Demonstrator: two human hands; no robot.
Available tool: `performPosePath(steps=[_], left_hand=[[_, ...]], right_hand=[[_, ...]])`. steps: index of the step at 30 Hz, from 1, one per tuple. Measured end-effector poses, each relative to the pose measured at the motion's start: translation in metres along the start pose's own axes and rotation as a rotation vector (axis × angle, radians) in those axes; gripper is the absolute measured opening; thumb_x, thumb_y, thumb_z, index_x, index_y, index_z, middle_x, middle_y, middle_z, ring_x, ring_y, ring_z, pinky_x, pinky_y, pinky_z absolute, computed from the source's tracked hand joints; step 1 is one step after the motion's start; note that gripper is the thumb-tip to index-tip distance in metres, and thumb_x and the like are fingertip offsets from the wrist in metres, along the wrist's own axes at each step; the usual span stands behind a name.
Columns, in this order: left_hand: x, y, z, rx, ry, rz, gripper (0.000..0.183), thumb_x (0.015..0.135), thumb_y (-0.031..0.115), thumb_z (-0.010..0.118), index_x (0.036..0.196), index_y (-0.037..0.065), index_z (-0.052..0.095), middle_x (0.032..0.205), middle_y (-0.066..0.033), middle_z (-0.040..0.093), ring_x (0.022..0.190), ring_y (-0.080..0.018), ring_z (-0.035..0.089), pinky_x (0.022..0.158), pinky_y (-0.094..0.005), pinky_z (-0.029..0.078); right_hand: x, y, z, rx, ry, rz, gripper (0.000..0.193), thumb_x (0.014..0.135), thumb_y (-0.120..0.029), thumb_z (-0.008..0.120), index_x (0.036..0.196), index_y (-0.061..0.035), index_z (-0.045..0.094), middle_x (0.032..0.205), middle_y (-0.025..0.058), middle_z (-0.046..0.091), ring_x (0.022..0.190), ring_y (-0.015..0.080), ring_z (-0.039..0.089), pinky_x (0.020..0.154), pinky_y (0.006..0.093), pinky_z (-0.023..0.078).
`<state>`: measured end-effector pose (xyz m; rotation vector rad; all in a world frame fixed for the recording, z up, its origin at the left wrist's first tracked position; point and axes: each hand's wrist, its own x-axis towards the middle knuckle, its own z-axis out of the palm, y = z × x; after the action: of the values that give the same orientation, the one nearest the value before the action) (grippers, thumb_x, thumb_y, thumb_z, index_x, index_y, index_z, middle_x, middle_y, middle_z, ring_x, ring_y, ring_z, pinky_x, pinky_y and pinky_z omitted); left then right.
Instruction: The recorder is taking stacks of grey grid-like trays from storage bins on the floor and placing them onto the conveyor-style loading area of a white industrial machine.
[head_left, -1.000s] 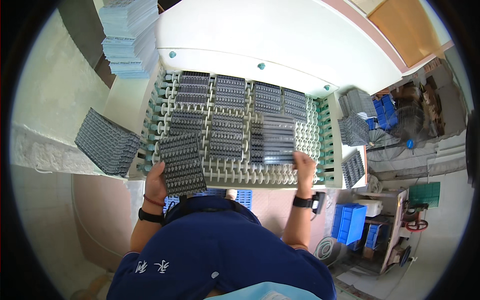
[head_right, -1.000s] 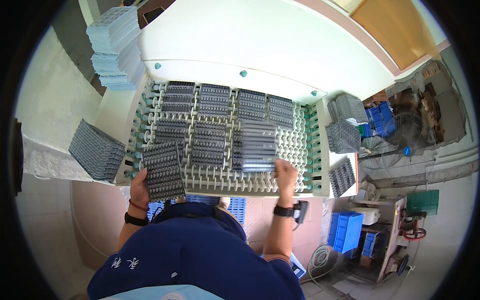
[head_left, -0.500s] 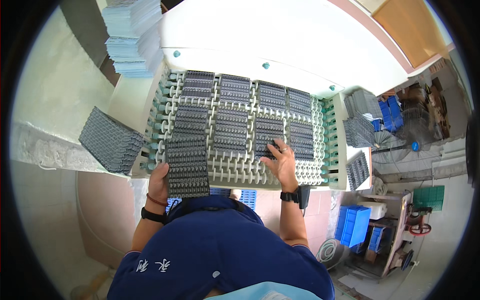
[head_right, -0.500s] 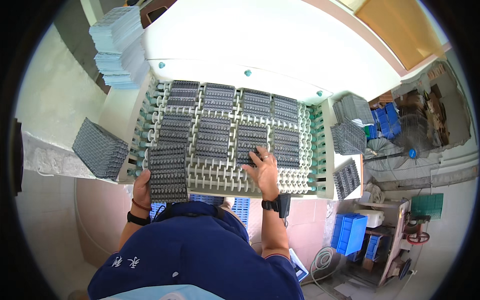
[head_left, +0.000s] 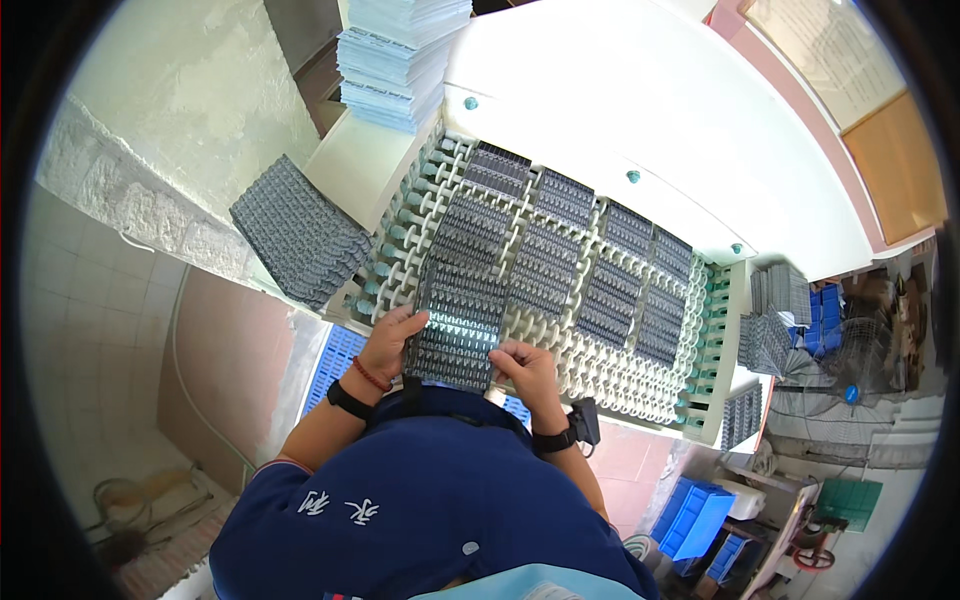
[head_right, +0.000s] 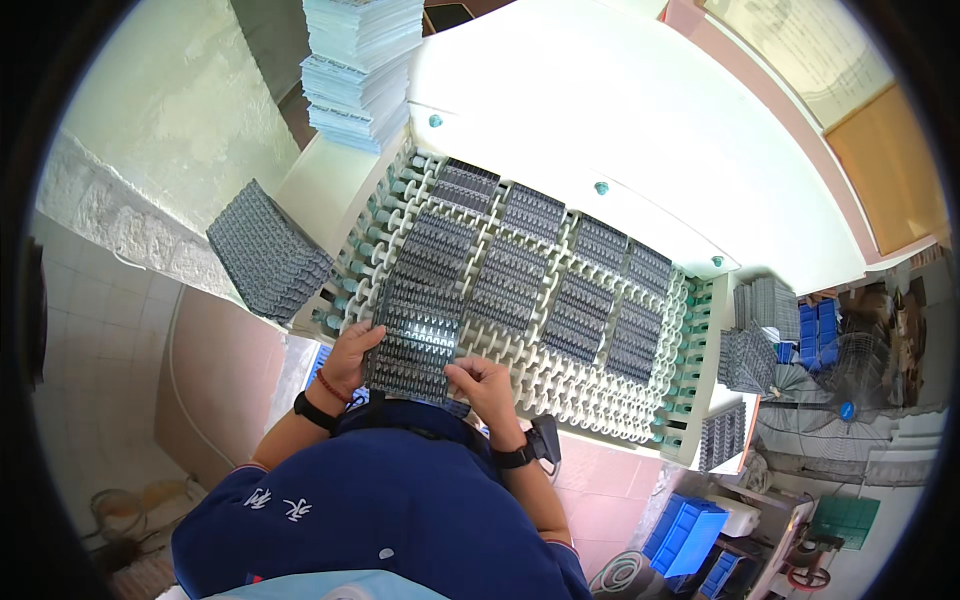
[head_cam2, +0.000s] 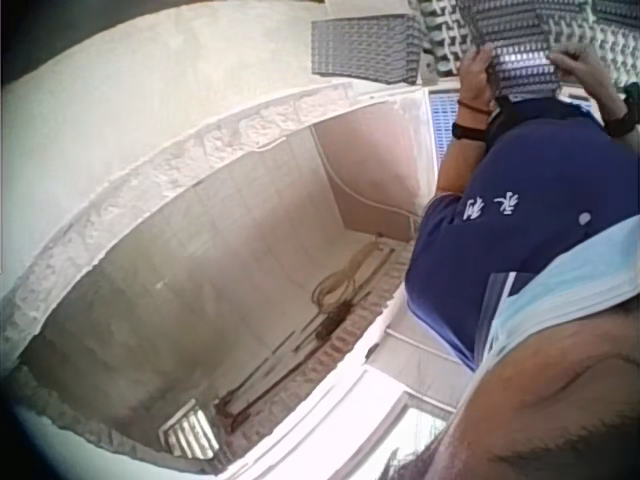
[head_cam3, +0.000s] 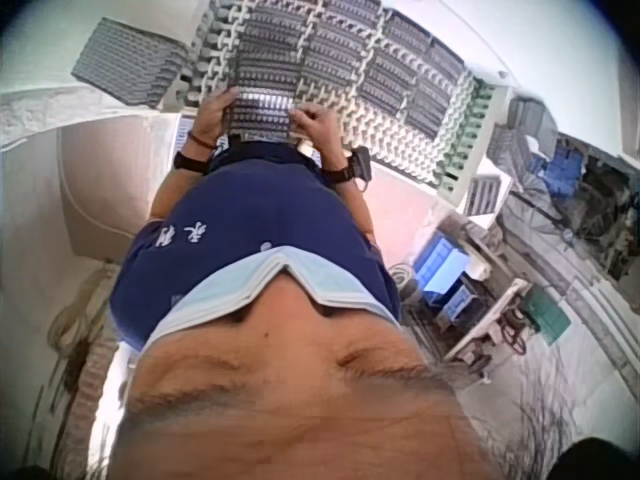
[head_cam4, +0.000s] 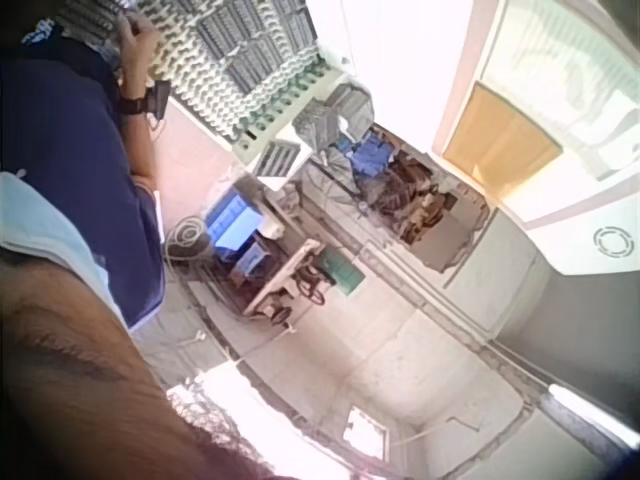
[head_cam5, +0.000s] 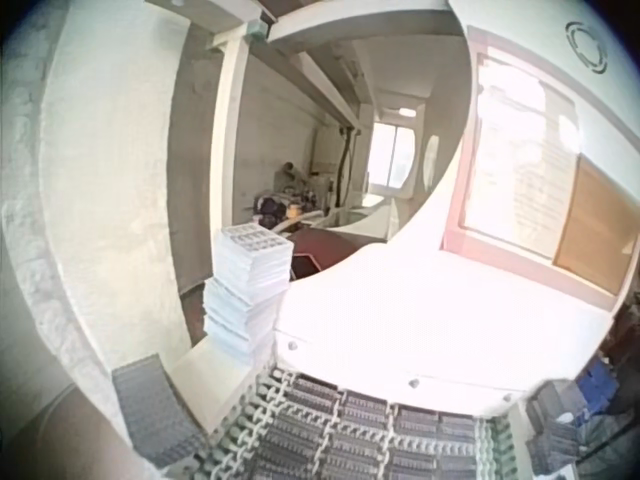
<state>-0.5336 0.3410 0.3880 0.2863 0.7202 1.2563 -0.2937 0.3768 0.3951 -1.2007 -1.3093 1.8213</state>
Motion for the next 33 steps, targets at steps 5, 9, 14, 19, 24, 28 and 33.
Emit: performPosePath(steps=[5,9,14,19,24,28,33], left_hand=[[0.003,0.002,0.000,0.054,0.025,0.005,0.024,0.093,0.006,0.049,0.113,-0.005,0.054,0.102,-0.0131,0.064,0.086,-0.0185,0.065,0.075,-0.0307,0.055],[0.005,0.003,0.009,0.017,0.062,-0.027,0.022,0.092,0.005,0.050,0.112,-0.004,0.055,0.101,-0.0125,0.064,0.085,-0.0181,0.065,0.073,-0.0296,0.056],[0.006,0.003,0.007,0.143,0.098,-0.031,0.019,0.093,0.008,0.051,0.106,-0.004,0.058,0.096,-0.0112,0.066,0.081,-0.0166,0.066,0.073,-0.0301,0.056],[0.014,0.009,0.001,0.241,0.089,-0.030,0.020,0.091,0.009,0.055,0.106,-0.004,0.058,0.094,-0.0079,0.066,0.080,-0.0125,0.064,0.070,-0.0256,0.053],[0.030,0.021,-0.016,0.992,0.129,0.291,0.039,0.084,0.018,0.065,0.113,-0.006,0.055,0.102,-0.0115,0.064,0.087,-0.0189,0.061,0.074,-0.0324,0.049],[0.020,0.016,-0.001,1.909,0.329,0.584,0.064,0.079,0.034,0.068,0.129,0.001,0.045,0.131,-0.0206,0.043,0.123,-0.0401,0.036,0.097,-0.0439,0.037],[0.020,-0.006,-0.005,2.019,0.049,0.661,0.067,0.080,0.039,0.066,0.133,0.004,0.043,0.139,-0.0225,0.035,0.129,-0.0418,0.029,0.106,-0.0523,0.025]], right_hand=[[-0.001,0.004,0.007,0.053,0.087,0.027,0.017,0.084,-0.013,0.068,0.088,0.0032,0.066,0.065,0.0032,0.062,0.055,0.0065,0.058,0.050,0.0184,0.047],[-0.002,-0.003,0.012,0.049,0.170,0.056,0.016,0.083,-0.013,0.069,0.087,0.0029,0.065,0.062,0.0037,0.062,0.051,0.0073,0.058,0.046,0.0178,0.046],[-0.002,0.001,0.011,-0.020,0.150,0.041,0.018,0.084,-0.016,0.069,0.087,0.0016,0.066,0.062,0.0020,0.061,0.051,0.0049,0.056,0.047,0.0177,0.045],[-0.007,0.003,0.007,0.004,0.170,0.039,0.017,0.084,-0.015,0.068,0.085,0.0017,0.066,0.061,0.0022,0.062,0.050,0.0048,0.055,0.045,0.0182,0.043],[-0.014,0.011,-0.020,-0.224,0.315,0.058,0.017,0.084,-0.015,0.068,0.082,0.0012,0.067,0.059,0.0021,0.061,0.050,0.0053,0.055,0.046,0.0191,0.041],[-0.031,0.015,-0.050,-0.444,0.432,0.020,0.017,0.082,-0.016,0.069,0.081,0.0006,0.067,0.057,0.0025,0.061,0.050,0.0056,0.055,0.046,0.0212,0.041],[-0.059,0.011,-0.103,-0.544,0.648,0.064,0.017,0.080,-0.017,0.069,0.083,-0.0008,0.071,0.060,0.0068,0.064,0.053,0.0102,0.059,0.050,0.0253,0.044]])
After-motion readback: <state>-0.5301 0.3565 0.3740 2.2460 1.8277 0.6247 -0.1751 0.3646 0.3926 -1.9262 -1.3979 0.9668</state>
